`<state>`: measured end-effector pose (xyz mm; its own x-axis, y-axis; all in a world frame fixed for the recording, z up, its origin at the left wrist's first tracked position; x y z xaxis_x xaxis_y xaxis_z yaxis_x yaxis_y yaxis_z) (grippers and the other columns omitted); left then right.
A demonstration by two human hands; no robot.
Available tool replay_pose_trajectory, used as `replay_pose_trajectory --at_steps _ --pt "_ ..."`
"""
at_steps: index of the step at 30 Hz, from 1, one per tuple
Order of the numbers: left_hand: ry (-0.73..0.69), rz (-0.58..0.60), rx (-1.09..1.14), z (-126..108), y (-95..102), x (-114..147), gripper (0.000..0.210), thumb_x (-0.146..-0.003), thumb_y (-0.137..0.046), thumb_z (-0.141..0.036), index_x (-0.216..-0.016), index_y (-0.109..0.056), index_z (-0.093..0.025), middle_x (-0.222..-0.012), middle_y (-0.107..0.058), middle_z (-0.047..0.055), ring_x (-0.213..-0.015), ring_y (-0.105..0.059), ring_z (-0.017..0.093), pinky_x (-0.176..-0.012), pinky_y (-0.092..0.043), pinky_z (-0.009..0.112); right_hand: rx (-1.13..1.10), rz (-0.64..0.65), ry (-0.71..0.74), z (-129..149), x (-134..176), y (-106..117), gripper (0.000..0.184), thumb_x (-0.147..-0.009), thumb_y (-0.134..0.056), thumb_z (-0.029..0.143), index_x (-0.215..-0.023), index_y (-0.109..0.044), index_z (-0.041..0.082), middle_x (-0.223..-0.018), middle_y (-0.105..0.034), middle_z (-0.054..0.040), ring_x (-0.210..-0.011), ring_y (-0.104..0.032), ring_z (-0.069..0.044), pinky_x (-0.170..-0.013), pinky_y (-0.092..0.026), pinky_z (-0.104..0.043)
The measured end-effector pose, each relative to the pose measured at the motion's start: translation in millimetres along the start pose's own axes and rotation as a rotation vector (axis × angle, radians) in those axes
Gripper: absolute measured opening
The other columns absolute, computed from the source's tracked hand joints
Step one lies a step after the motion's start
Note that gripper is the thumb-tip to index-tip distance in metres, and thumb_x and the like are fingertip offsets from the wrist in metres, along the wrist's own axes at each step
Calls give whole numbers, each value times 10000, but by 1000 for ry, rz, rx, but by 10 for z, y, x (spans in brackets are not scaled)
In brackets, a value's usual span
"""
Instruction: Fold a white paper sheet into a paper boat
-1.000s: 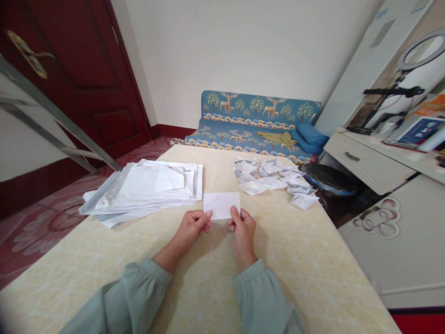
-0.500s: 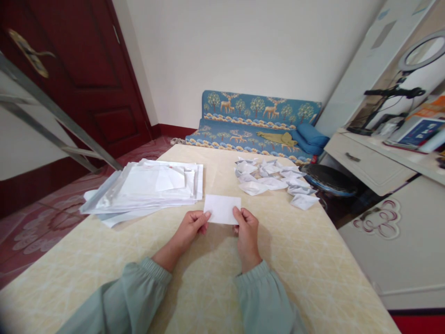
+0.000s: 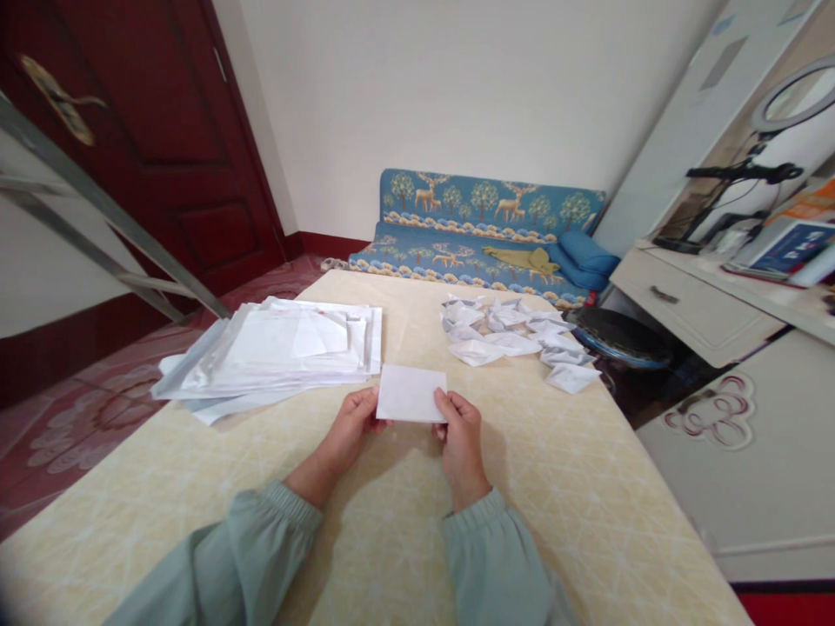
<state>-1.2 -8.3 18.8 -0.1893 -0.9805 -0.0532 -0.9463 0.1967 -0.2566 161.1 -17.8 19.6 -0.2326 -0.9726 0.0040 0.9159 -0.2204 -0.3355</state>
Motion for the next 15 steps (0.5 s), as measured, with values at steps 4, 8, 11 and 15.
replay_pose_trajectory --at_steps 4,8,11,15 --pt "-4 -1 59 -12 4 4 464 -805 -498 -556 -602 -549 -141 -528 -542 -2 -465 -414 82 -473 -288 215 -32 -16 -9 -5 -2 7 365 -656 -721 416 -557 -456 185 -444 -374 84 -352 -266 -48 -328 -170 -202" --pt "-8 17 69 -3 11 3 437 -816 -516 -509 -594 -541 -134 -534 -536 1 -477 -406 77 -472 -284 207 -48 -17 -16 -11 -5 12 345 -665 -720 394 -561 -473 177 -448 -377 83 -351 -269 -42 -329 -173 -194" --pt "-17 8 84 -4 20 -2 402 -825 -521 -471 -613 -553 -131 -524 -507 -11 -478 -400 71 -463 -282 197 -55 -14 -14 -5 -2 12 332 -676 -717 380 -566 -482 172 -452 -370 82 -356 -269 -40 -327 -178 -185" --pt "-59 -49 107 -41 33 -16 241 -775 -615 -352 -925 -611 -164 -630 -539 -35 -498 -434 55 -472 -314 171 -51 -29 -6 4 2 17 337 -663 -725 384 -565 -477 177 -457 -368 82 -358 -273 -43 -323 -186 -184"
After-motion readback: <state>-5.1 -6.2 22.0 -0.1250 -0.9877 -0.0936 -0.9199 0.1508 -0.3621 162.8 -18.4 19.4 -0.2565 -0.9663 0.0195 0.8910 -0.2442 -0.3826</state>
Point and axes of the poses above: each hand's wrist, its own x-axis away from the middle knuckle, its own y-axis out of the back of the hand, z = x × y, the point moved 3 cm from there along -x, towards the middle knuckle
